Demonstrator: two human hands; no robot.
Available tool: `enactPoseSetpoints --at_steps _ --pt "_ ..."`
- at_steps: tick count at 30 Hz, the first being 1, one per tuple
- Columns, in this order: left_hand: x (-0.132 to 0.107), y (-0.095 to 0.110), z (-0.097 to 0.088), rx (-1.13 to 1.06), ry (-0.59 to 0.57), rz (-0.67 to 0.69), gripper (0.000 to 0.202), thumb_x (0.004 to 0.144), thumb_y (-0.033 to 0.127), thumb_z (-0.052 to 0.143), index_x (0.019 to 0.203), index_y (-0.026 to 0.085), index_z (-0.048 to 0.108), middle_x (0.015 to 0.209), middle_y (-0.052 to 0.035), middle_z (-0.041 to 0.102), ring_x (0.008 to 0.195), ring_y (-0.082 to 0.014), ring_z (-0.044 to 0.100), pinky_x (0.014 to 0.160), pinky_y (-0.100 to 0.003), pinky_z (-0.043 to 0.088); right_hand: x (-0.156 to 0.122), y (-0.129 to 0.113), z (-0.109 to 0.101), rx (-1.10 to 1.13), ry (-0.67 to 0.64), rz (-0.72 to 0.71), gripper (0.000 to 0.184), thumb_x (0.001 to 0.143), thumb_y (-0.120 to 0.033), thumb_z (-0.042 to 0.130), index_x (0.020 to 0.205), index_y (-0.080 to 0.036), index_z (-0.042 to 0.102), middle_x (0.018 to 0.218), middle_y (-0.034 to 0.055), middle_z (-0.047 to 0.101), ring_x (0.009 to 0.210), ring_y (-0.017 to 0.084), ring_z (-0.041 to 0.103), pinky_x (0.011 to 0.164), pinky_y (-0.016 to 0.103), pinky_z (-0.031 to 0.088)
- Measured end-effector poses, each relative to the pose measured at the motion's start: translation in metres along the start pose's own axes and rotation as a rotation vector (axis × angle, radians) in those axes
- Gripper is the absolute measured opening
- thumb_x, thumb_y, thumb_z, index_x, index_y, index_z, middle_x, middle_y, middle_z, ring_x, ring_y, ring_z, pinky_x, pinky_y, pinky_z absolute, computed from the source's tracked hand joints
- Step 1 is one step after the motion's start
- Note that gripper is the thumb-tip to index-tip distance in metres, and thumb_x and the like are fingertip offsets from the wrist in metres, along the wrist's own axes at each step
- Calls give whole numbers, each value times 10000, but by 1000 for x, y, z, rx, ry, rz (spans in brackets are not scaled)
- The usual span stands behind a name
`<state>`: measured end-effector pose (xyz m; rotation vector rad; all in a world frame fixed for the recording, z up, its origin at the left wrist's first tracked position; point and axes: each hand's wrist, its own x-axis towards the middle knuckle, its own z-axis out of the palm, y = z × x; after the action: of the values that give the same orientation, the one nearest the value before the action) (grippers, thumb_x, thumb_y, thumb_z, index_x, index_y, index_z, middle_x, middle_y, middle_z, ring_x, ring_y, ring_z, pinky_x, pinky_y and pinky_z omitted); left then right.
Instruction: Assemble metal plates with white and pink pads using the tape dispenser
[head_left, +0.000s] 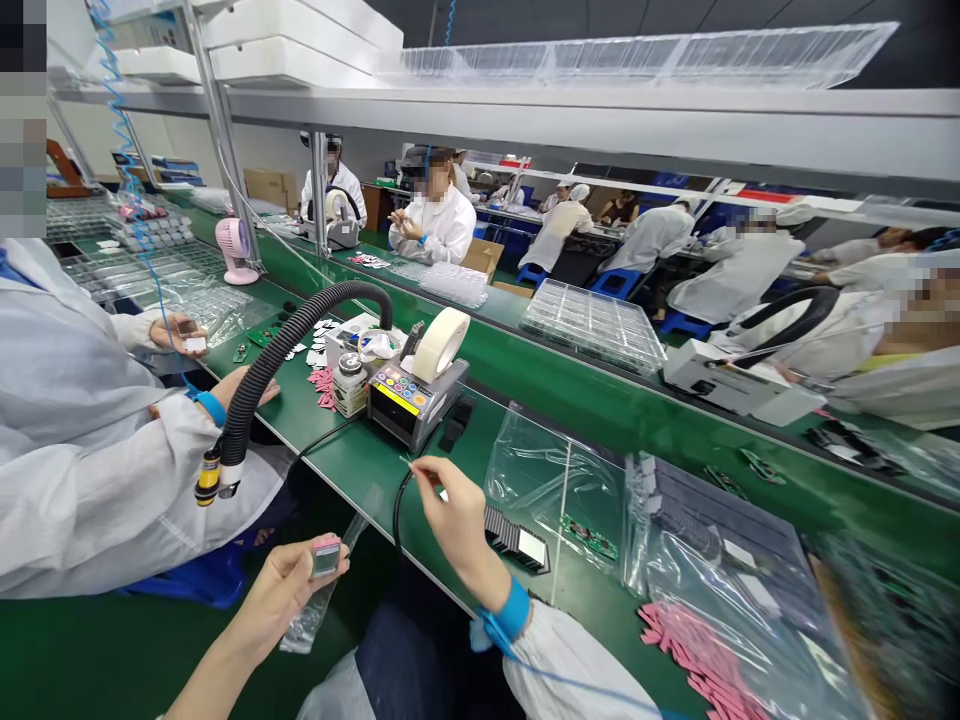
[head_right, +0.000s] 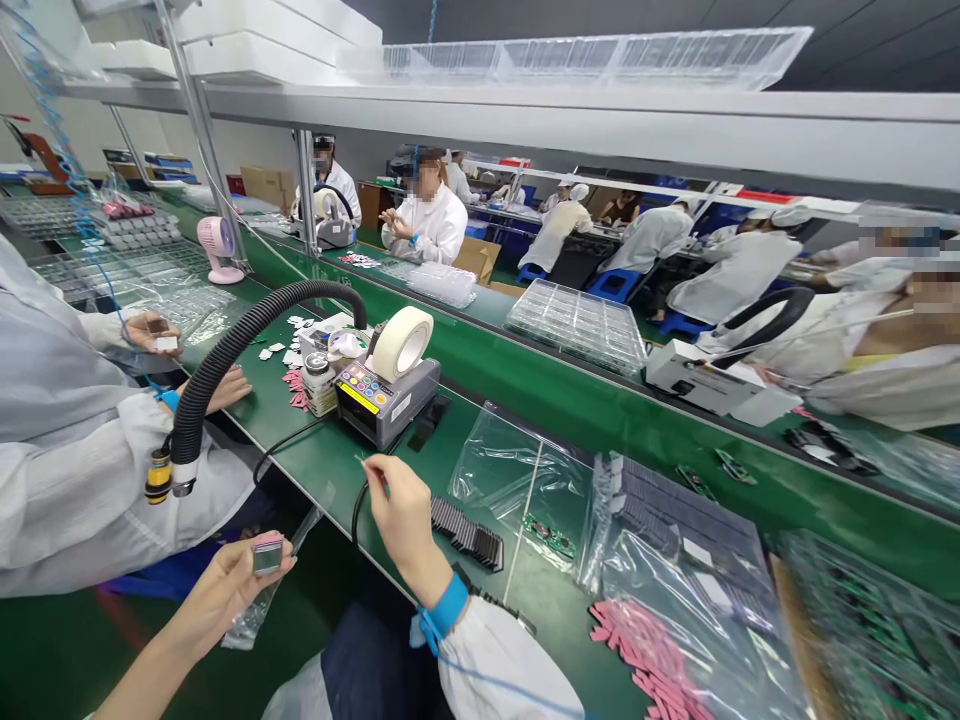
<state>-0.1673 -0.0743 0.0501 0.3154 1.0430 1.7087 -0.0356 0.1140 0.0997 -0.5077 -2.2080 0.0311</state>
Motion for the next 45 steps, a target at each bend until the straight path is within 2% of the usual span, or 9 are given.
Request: enactPoseSetpoints --at_steps 3,7,11,20,27,31,35,40,45 --pt "1 -5 6 -4 -19 -3 297 666 419 778 882 216 773 900 -82 780 848 -218 717 873 -352 557 17 13 19 -84 -43 -69 157 945 -167 442 996 -135 587 838 22 664 738 103 626 664 221 503" --pt "-4 -5 10 10 -59 -3 303 674 437 764 879 214 774 880 -83 778 838 -223 710 896 -390 542 47 20 42 -246 -138 -165 107 916 -187 509 952 -146 602 813 -4 620 732 113 593 632 252 481" --pt "-12 -2 8 30 -93 -14 322 702 452 734 877 185 776 879 -110 770 860 -240 699 917 -430 525 61 18 49 -410 -216 -166 87 894 -205 545 876 -133 591 794 -2 584 777 130 581 639 261 469" --pt "-22 0 5 35 -138 -12 332 701 465 728 882 190 775 838 -96 767 856 -213 684 891 -372 524 70 6 63 -617 -337 -113 153 889 -268 566 834 -126 582 823 8 592 777 129 584 658 276 492" --pt "-30 -1 3 -17 -102 23 337 701 478 727 878 196 774 821 -91 762 841 -219 679 891 -399 521 63 16 48 -578 -327 -211 124 891 -243 566 854 -127 589 830 5 600 786 126 594 675 279 508" --pt "-31 -3 3 -56 -62 20 294 716 457 722 884 220 771 830 -72 763 839 -216 686 900 -408 521 54 21 43 -552 -297 -208 113 897 -237 558 871 -131 589 818 -2 597 752 115 590 648 263 506" --pt "-31 -6 4 -84 -35 8 327 680 461 749 872 197 769 821 -79 761 822 -227 692 899 -423 528 52 17 46 -526 -289 -158 120 900 -238 555 862 -129 589 814 0 597 748 115 589 653 267 507" --pt "-27 -12 3 -113 18 -12 314 676 452 756 870 206 762 856 -72 771 837 -226 709 900 -418 536 55 7 48 -420 -312 -54 114 905 -223 542 960 -135 589 960 33 613 799 125 596 675 280 515" --pt "-24 -18 -3 -119 37 -7 341 656 459 770 872 196 757 863 -79 775 843 -249 718 915 -458 528 56 -14 57 -145 -387 45 138 911 -256 537 909 -130 592 817 1 597 738 117 587 676 288 507"
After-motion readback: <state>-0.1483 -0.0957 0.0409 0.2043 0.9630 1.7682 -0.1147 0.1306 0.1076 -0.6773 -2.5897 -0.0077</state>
